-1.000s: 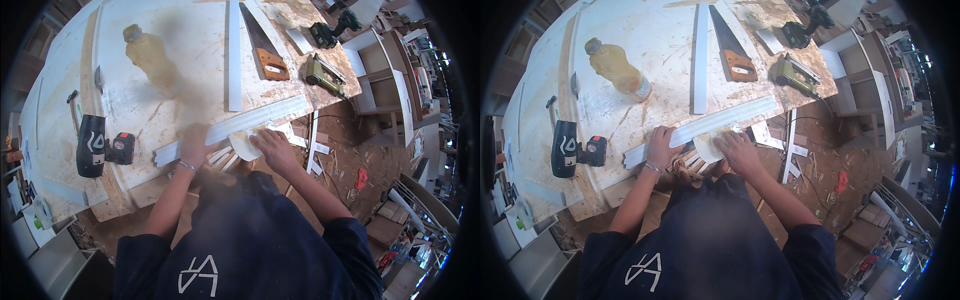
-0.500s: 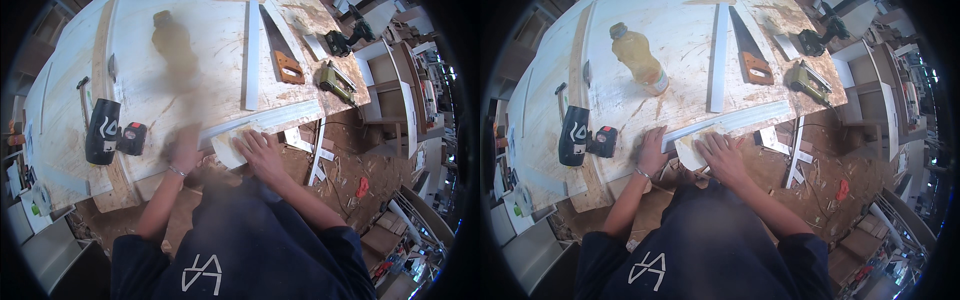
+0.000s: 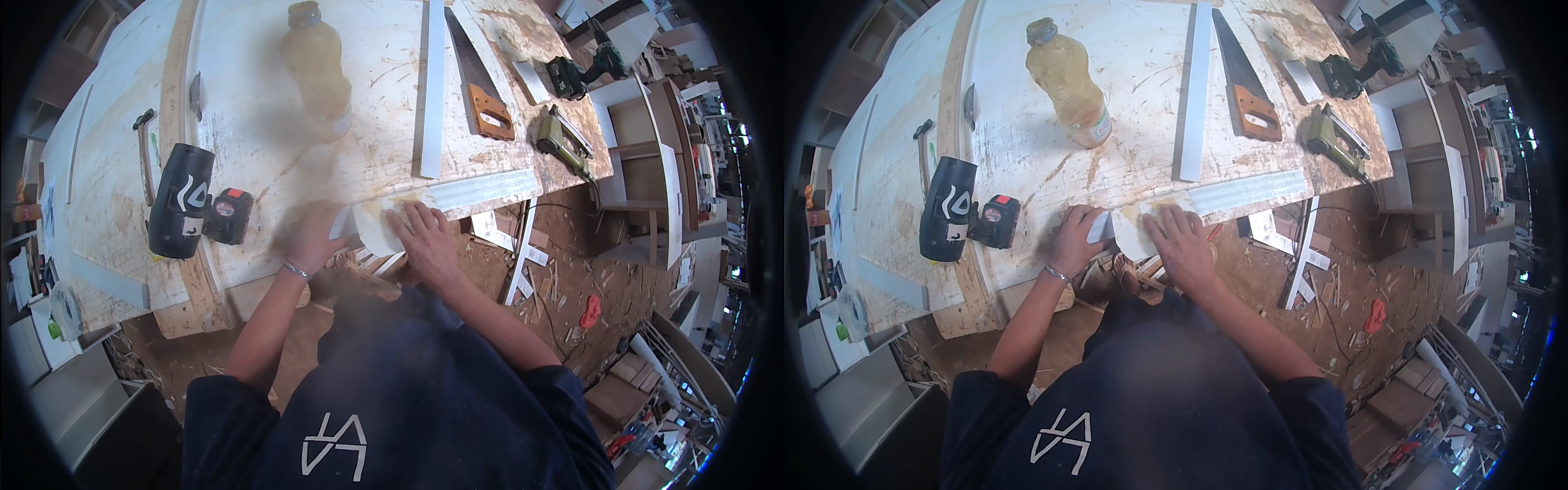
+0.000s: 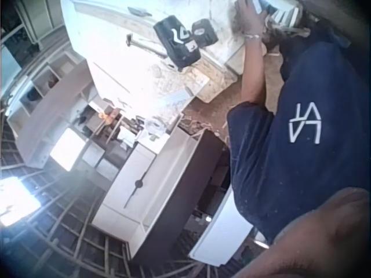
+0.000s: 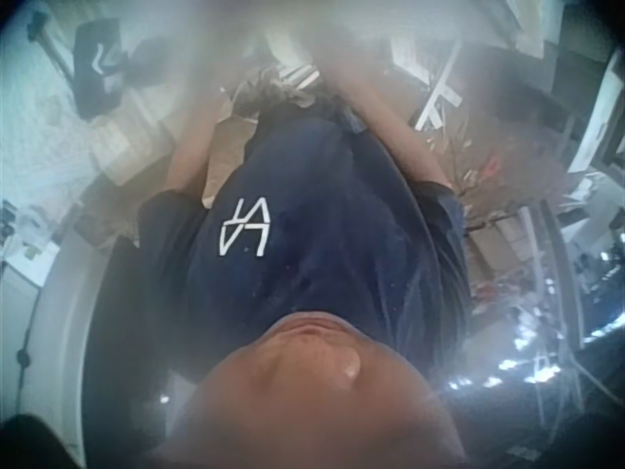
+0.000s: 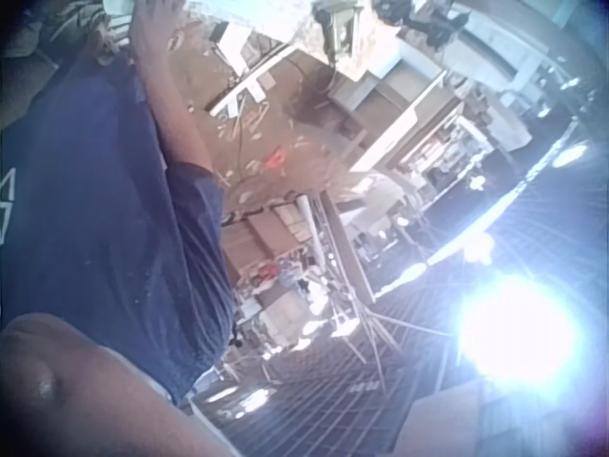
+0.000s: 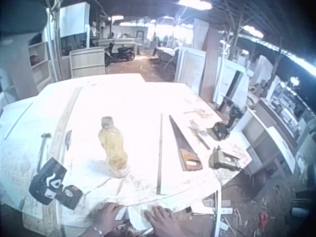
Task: The person assembles white wooden trim pieces on a workbench in a cluttered workshop. They use a hammer to tap pieces together, apply glue from a bottle to the joints, and wipe the surfaces with a cloth.
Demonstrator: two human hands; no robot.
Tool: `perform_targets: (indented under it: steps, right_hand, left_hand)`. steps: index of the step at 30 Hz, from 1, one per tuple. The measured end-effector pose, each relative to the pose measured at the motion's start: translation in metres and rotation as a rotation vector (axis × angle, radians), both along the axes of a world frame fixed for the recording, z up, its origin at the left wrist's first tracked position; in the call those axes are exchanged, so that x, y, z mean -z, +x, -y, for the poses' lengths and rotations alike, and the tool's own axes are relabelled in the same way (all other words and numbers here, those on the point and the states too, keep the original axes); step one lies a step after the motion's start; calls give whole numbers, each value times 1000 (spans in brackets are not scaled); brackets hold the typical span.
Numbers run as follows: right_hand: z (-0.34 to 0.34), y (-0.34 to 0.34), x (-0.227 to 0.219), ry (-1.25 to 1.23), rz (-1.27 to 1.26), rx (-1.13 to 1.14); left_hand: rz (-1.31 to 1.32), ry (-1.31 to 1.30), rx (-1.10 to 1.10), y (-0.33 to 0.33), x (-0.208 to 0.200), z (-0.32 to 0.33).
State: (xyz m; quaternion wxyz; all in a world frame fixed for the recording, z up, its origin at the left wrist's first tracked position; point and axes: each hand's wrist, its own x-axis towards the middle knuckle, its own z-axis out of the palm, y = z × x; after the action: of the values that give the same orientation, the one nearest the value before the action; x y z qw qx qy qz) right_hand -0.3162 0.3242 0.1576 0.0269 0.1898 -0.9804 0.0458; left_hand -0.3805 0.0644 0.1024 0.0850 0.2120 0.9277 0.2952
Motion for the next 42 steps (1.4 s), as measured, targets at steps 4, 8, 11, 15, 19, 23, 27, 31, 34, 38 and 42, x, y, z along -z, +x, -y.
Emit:
perform_targets:
  steps: [4,8,11,15,19,23,27,31,34,38,42]
  right_hand:
    - [-4,12,-13,-50,56,-6]
    - [0,0,-22,14,-33,-15]
    - [1,-4,-14,21,-35,-6]
    - [-3,4,-14,-27,-14,-11]
    - [-3,-4,-14,10,-59,-19]
    - [-7,7,-17,17,27,-27]
    - [-11,27,-28,18,219,-12]
    - [-8,38,-39,37,247,-40]
    - [9,33,-54,-21,164,-62]
    - [39,26,-48,-36,104,-70]
    - [66,20,-36,-53,77,-63]
  left_hand:
    - [3,-3,0,-1,-7,-2]
    - [-8,-5,10,-2,-6,-2]
    - [-32,-3,23,-3,-6,-2]
    - [-39,22,26,-2,-3,-2]
    - [-39,-14,20,-1,-4,-1]
    - [-20,-7,13,0,-4,-2]
    - [-41,25,13,-2,-2,-3]
    - [-47,18,-2,2,0,0]
    - [-68,-41,28,-2,12,8]
    - [-271,-156,60,-2,9,33]
    - [-28,-44,20,5,-16,70]
